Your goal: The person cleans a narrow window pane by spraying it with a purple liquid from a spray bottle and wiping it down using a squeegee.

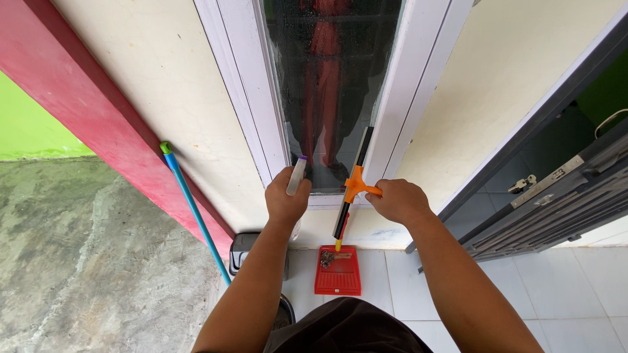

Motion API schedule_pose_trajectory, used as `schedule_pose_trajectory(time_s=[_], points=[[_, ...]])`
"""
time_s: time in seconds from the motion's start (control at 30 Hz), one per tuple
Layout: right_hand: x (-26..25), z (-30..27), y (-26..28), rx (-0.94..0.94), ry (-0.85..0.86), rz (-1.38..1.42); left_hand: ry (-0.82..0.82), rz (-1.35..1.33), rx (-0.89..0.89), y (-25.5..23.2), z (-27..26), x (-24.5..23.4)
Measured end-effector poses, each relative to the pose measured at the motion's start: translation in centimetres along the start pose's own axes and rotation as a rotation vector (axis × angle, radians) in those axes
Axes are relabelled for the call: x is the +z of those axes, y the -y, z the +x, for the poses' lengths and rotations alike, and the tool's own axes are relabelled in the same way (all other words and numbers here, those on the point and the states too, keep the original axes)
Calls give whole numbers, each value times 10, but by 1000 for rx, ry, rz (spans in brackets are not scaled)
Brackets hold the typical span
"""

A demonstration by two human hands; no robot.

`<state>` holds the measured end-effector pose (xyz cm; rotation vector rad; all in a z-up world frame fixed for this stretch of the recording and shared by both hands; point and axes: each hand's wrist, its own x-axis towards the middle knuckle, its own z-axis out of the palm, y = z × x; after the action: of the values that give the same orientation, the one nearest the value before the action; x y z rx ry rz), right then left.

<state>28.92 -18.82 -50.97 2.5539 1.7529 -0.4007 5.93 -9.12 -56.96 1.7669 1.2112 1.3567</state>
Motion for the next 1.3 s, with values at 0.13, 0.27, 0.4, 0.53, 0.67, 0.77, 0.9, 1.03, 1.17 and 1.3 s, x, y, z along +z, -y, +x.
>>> schedule_pose_trajectory(time_s=[0.13,0.27,0.4,0.53,0.67,0.77,0.9,1.03,1.17,1.3], points=[[7,-2,-5,8,13,-7,77,-263,-212,21,-4,-12],[12,-3,-8,39,44,22,-20,-38,-201,42,-12,-41],[22,-6,-10,44,78,12,-54,-48,0,42,-18,-38],[27,-6,-11,54,102,17,130,-20,-244,29,-18,1],[29,-8,-10,48,99,0,128,100,-55,20,-20,27],[31,-7,-10,69,118,-13,123,141,75,32,-20,23],[36,-7,-12,60,125,-25,178,246,-208,61,-31,9],[40,-9,-15,39,120,-23,185,292,-152,86,-41,13],[42,-12,-16,63,158,0,234,300,-256,97,-49,36],[41,-15,-22,47,168,-29,235,342,-262,96,-54,53]])
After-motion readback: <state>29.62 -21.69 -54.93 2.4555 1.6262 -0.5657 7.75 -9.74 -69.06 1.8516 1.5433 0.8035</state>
